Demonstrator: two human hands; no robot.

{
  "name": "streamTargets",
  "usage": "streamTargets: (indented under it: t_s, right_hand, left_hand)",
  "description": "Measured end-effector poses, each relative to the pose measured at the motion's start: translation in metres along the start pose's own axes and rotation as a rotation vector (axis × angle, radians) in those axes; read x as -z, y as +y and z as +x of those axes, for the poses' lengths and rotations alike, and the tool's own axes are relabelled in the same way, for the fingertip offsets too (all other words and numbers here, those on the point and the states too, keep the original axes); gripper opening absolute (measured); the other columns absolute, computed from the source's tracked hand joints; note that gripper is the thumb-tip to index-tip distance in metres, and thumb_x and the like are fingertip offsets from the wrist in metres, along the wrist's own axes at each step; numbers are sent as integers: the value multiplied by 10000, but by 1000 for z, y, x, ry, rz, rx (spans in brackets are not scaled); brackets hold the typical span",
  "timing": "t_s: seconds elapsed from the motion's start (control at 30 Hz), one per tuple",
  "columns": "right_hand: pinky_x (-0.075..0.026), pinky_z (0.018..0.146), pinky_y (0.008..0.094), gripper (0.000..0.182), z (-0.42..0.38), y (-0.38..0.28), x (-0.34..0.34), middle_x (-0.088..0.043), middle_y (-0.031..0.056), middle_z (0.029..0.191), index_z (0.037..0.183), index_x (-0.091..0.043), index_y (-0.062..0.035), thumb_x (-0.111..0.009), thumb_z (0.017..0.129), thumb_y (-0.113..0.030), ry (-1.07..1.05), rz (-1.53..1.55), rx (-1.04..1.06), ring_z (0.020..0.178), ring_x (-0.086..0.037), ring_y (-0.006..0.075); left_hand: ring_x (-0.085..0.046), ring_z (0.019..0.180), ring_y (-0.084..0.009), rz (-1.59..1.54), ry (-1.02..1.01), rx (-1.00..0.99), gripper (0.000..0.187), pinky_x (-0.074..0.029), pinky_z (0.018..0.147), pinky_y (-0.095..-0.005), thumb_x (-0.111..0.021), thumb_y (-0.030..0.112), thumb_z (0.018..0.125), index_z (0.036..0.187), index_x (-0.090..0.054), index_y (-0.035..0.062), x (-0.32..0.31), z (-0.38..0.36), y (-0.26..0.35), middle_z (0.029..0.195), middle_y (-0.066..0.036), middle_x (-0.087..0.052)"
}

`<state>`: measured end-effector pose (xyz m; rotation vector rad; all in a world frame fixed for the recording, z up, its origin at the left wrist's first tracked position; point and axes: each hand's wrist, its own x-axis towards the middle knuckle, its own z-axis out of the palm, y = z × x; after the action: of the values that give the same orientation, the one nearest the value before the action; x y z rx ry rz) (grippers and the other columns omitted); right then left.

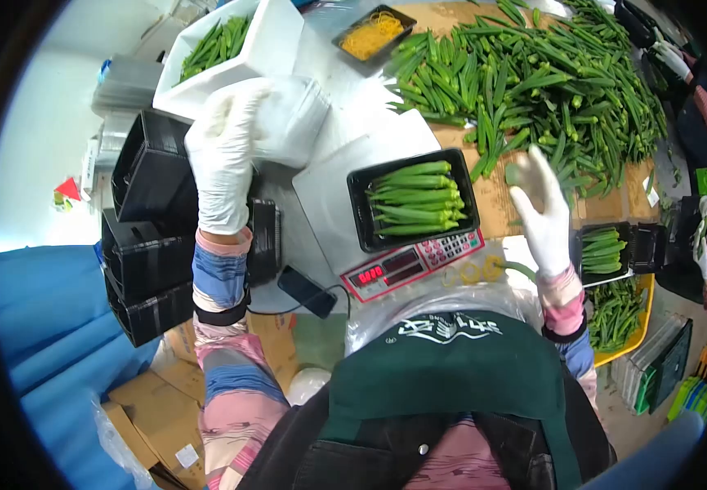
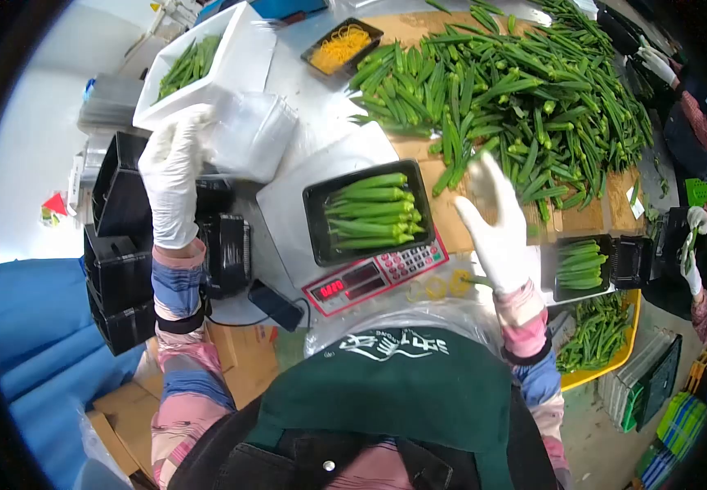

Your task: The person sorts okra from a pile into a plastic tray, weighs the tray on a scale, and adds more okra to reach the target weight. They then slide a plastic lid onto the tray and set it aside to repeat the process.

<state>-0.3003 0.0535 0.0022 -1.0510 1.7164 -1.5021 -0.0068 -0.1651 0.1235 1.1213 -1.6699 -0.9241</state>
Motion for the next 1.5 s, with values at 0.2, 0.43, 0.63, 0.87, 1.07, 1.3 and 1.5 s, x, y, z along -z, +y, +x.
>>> streamTargets:
  t_s: [0.2, 0.43, 0.63, 0.87, 1.07, 1.3, 1.5]
  right_hand:
    - [-491, 721, 195, 779, 22, -44, -42, -671, 69, 1156, 1553, -318, -42, -719, 886, -66, -287, 194, -59, 824, -583, 52]
    - [-360, 508, 164, 495, 37, -17, -32, -679, 28, 992, 1419, -505, 7, -610, 996, -226, 32, 288, -233, 620, -513, 24]
    - [-352, 526, 181, 413, 32, 38, 6, -670, 45, 1013, 1296, -615, -13, -600, 997, -298, 217, 528, -305, 663, -517, 47]
    - [-340, 506, 171, 368, 8, 57, 45, -627, 37, 1045, 1313, -612, -34, -564, 1016, -246, 329, 570, -325, 678, -502, 42]
    - [-342, 503, 162, 357, -12, 65, 58, -607, 50, 1055, 1298, -612, -9, -565, 1020, -227, 454, 596, -422, 653, -496, 49]
    - [-349, 507, 180, 399, -24, 88, 68, -662, 63, 1001, 1280, -626, -19, -605, 995, -298, 428, 590, -395, 663, -527, 53]
    - [-341, 507, 179, 375, -27, 85, 72, -648, 44, 986, 1271, -636, -25, -593, 1000, -282, 475, 555, -409, 654, -512, 51]
  left_hand:
    - [-577, 715, -57, -250, -632, 544, 276, -491, 651, -233, -635, 265, 978, 1137, -690, 46, -33, -45, 19, 923, -14, -685]
    - [-660, 873, -158, -562, 11, 385, 448, -537, 862, -319, -628, 271, 993, 1325, -521, -11, -63, -89, -39, 1000, -80, -678]
    - [-466, 1350, -333, 618, -569, -531, 666, -368, 1133, -416, -765, 271, 821, 1423, -527, 117, -95, -125, -61, 1458, -172, -496]
    - [-419, 1358, -397, 614, -842, -451, 809, -372, 1122, -462, -796, 289, 751, 1471, -459, 143, -112, -102, -79, 1507, -190, -427]
    - [-461, 1331, -350, 561, -744, -417, 702, -404, 1105, -423, -786, 294, 821, 1448, -502, 154, -110, -97, -103, 1479, -176, -469]
    - [-544, 1233, -295, 388, -633, -329, 485, -442, 1053, -368, -775, 130, 815, 1283, -649, 130, -111, -87, -118, 1319, -126, -594]
    - [-604, 1089, -287, 436, -541, -438, 454, -518, 911, -352, -733, -28, 757, 1175, -670, 138, -101, -121, -84, 1151, -88, -648]
